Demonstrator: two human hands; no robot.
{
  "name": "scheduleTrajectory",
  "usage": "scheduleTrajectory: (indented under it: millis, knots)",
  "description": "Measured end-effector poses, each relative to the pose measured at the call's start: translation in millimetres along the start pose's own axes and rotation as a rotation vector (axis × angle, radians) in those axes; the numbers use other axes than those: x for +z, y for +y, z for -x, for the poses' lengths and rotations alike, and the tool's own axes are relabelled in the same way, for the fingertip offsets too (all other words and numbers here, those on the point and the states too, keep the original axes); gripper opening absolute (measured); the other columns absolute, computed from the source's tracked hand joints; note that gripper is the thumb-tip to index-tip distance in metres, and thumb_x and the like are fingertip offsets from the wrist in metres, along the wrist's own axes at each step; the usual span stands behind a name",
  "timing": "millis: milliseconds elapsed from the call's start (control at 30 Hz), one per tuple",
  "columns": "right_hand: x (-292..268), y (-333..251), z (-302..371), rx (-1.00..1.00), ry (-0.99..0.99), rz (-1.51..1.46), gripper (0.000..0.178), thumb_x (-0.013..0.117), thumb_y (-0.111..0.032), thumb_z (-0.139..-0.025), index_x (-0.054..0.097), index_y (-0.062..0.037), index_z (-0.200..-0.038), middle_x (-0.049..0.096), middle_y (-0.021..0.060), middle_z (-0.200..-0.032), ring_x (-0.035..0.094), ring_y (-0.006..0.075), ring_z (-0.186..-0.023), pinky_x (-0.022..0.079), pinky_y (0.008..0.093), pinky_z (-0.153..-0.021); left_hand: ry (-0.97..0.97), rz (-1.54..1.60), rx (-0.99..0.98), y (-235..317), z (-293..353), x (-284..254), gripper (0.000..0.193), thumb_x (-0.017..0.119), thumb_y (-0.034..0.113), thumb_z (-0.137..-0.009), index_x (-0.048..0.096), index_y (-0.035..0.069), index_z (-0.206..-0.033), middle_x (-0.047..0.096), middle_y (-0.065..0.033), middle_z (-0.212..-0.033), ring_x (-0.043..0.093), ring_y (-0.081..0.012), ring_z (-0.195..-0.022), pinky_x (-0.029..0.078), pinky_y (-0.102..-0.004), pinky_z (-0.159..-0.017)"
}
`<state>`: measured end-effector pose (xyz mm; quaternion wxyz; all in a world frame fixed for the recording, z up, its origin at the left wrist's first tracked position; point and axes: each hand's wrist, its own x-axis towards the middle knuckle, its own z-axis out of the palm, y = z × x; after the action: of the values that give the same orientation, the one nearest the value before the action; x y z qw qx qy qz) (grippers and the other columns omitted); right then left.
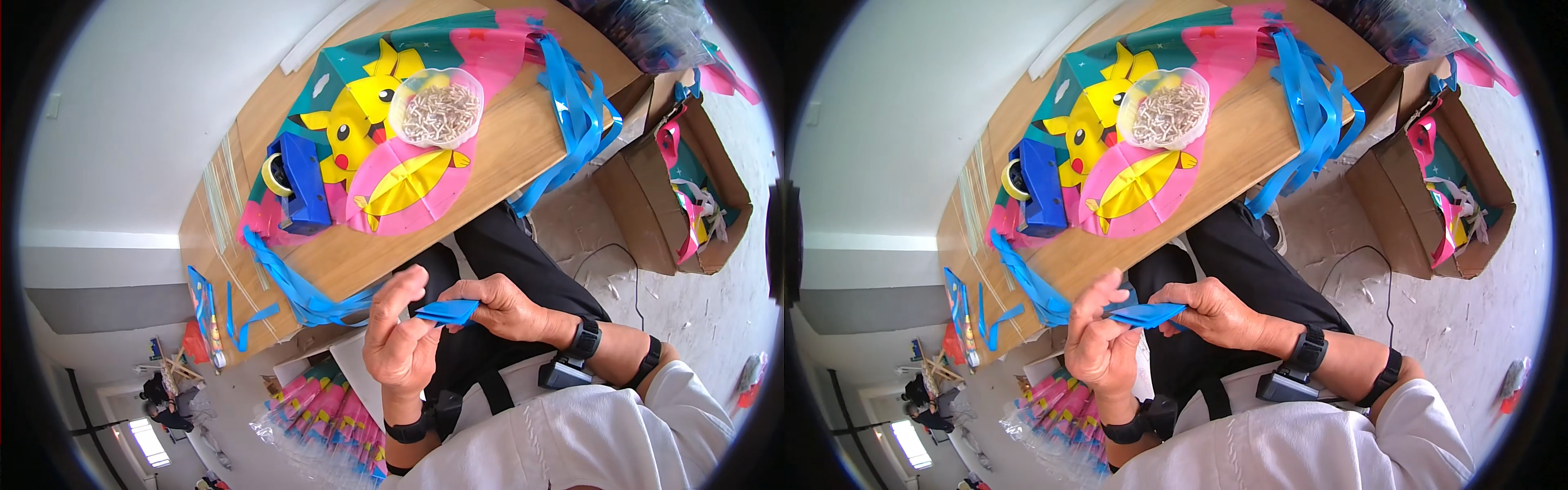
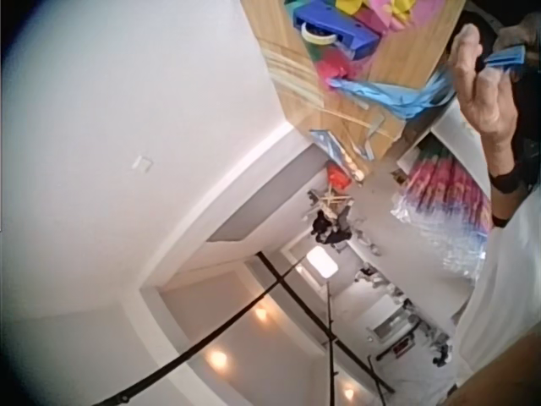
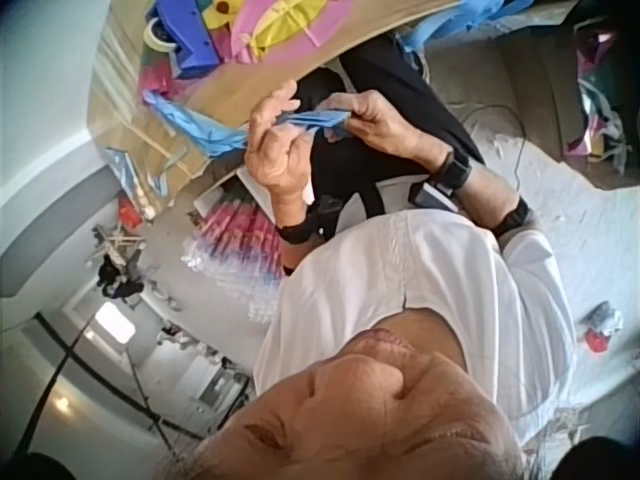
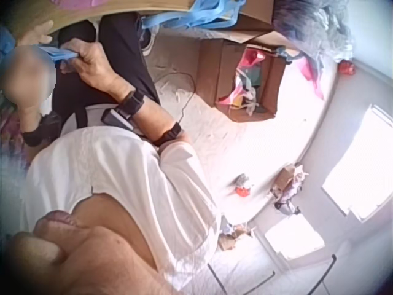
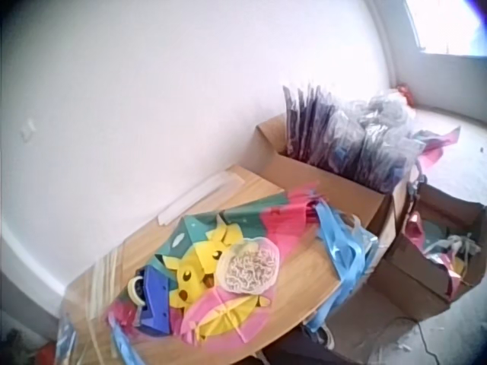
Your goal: The person is assembling colorful kites by taping plastic skins and attaching blue streamers to the kite body at a workshop table.
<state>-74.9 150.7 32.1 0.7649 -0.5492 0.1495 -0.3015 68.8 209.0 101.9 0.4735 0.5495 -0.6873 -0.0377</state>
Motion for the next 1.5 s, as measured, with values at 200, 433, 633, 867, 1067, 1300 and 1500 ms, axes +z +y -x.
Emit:
scheduleTrajectory:
  millis: [200,433,633,867,1067,1300,1500]
  knots:
    - [-1,0,-1,-0.045,0.038,0.071,0.017,0.052,0.005,-0.091,0.061,0.0009,-0.105,0.063,0.0084,-0.081,0.064,0.0142,-0.074,0.052,0.0273,-0.070,-0.026,0.080,-0.009,6,-1,-3,0.023,0.075,0.001,-0.074,0.053,0.000,-0.076,0.068,-0.0152,-0.087,0.067,-0.0269,-0.078,0.053,-0.0347,-0.072]
    - [-3,4,3,0.105,-0.071,-0.131,0.014,0.052,-0.006,-0.097,0.063,0.0009,-0.101,0.063,0.0055,-0.074,0.063,0.0111,-0.072,0.052,0.0256,-0.066,0.148,0.297,-0.257,8,3,10,0.031,0.078,0.006,-0.075,0.056,-0.002,-0.096,0.065,-0.0161,-0.091,0.065,-0.0240,-0.072,0.052,-0.0333,-0.069]
    - [-9,11,1,0.312,0.041,-0.339,0.019,0.055,-0.016,-0.097,0.066,-0.0002,-0.094,0.065,0.0050,-0.072,0.063,0.0110,-0.064,0.052,0.0246,-0.060,-0.118,0.673,-0.679,-16,23,23,0.012,0.056,0.006,-0.094,0.056,-0.006,-0.094,0.056,-0.0096,-0.090,0.058,-0.0139,-0.054,0.049,-0.0258,-0.047]
    - [-22,29,-1,0.378,0.136,-0.447,0.019,0.060,-0.014,-0.094,0.066,0.0039,-0.097,0.068,0.0116,-0.076,0.067,0.0171,-0.068,0.058,0.0307,-0.066,0.000,0.662,-0.930,-28,27,52,0.022,0.060,0.005,-0.092,0.051,-0.002,-0.073,0.048,-0.0013,-0.070,0.047,-0.0078,-0.045,0.041,-0.0251,-0.035]
    - [-40,40,-12,0.432,0.226,-0.451,0.018,0.056,-0.013,-0.095,0.063,0.0035,-0.093,0.065,0.0107,-0.070,0.065,0.0183,-0.062,0.056,0.0308,-0.061,0.198,0.298,-0.742,-99,18,44,0.016,0.059,0.019,-0.095,0.063,0.003,-0.096,0.064,-0.0019,-0.085,0.058,-0.0080,-0.075,0.046,-0.0225,-0.065]
    - [-48,34,-26,0.490,0.160,-0.390,0.016,0.056,-0.012,-0.095,0.061,0.0026,-0.090,0.064,0.0094,-0.068,0.064,0.0164,-0.059,0.055,0.0290,-0.059,0.787,0.030,-0.702,-233,-38,-76,0.005,0.059,0.006,-0.090,0.062,0.002,-0.088,0.058,-0.0008,-0.075,0.049,-0.0062,-0.063,0.039,-0.0203,-0.053]
    - [-42,47,-35,0.555,0.141,-0.409,0.017,0.058,-0.012,-0.092,0.063,0.0039,-0.088,0.065,0.0126,-0.067,0.064,0.0211,-0.057,0.055,0.0325,-0.057,0.404,-0.155,-0.908,-344,-2,-157,0.023,0.057,-0.005,-0.085,0.065,0.002,-0.106,0.064,-0.0049,-0.087,0.061,-0.0157,-0.081,0.050,-0.0272,-0.070]
